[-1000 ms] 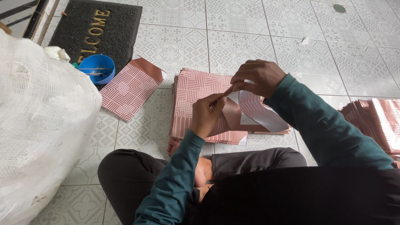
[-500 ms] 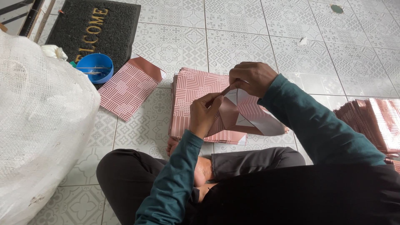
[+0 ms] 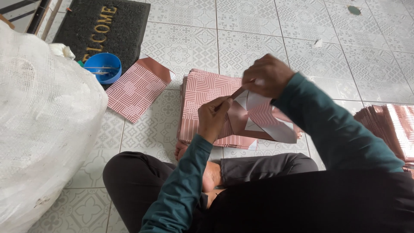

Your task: The person sits on the floor and folds patterned paper sheets into small rectangular packets by hand. They repeatedly fold the sides and top flaps, then stack the finished packets to the right.

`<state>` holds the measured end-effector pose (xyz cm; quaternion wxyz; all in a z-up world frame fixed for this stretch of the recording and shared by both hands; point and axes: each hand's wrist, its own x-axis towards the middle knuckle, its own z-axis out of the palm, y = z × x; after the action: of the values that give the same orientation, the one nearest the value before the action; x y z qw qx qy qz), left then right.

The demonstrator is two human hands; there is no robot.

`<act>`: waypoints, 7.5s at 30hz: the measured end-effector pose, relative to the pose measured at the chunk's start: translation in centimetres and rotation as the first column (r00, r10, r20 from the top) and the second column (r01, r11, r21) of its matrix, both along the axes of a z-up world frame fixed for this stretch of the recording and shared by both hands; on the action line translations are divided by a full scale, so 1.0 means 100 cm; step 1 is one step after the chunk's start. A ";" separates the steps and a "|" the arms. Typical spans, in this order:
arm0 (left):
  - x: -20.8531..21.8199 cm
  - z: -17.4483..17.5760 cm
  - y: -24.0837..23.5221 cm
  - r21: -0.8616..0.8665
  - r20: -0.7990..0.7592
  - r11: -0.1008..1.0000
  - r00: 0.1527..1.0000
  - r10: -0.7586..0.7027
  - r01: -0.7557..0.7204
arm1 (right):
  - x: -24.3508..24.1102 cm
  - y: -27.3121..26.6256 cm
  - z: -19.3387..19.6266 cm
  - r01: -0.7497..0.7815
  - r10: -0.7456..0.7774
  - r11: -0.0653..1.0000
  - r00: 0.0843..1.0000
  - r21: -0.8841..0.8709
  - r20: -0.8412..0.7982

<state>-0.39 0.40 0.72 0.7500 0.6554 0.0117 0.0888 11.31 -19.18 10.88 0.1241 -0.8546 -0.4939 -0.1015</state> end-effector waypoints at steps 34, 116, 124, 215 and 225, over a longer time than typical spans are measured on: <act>0.030 -0.195 0.072 0.803 0.162 0.596 0.959 -0.233 0.009 | -0.091 -0.039 -0.254 0.621 -0.388 0.509 0.784 0.596 -0.484; 0.015 -0.194 0.000 0.923 0.380 0.113 0.920 -0.100 -0.369 | -0.076 -0.029 -0.323 0.413 -0.573 0.754 0.794 0.510 0.203; 0.033 -0.201 -0.003 0.978 0.208 0.020 0.970 -0.123 -0.207 | -0.075 -0.026 -0.335 0.526 -0.598 0.780 0.786 0.339 0.156; 0.033 -0.208 0.039 0.984 0.152 0.134 0.955 -0.255 -0.121 | -0.007 0.033 -0.294 0.303 -0.307 0.952 0.945 -0.049 -0.111; 0.032 -0.222 0.034 0.990 0.124 0.091 0.971 -0.204 -0.108 | -0.040 0.061 -0.309 0.662 -0.690 0.715 0.720 -0.222 -0.075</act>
<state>2.78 3.77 -21.52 0.1103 0.9731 -0.1598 0.1237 7.29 -13.03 -20.00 0.0381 -0.9886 -0.1424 -0.0292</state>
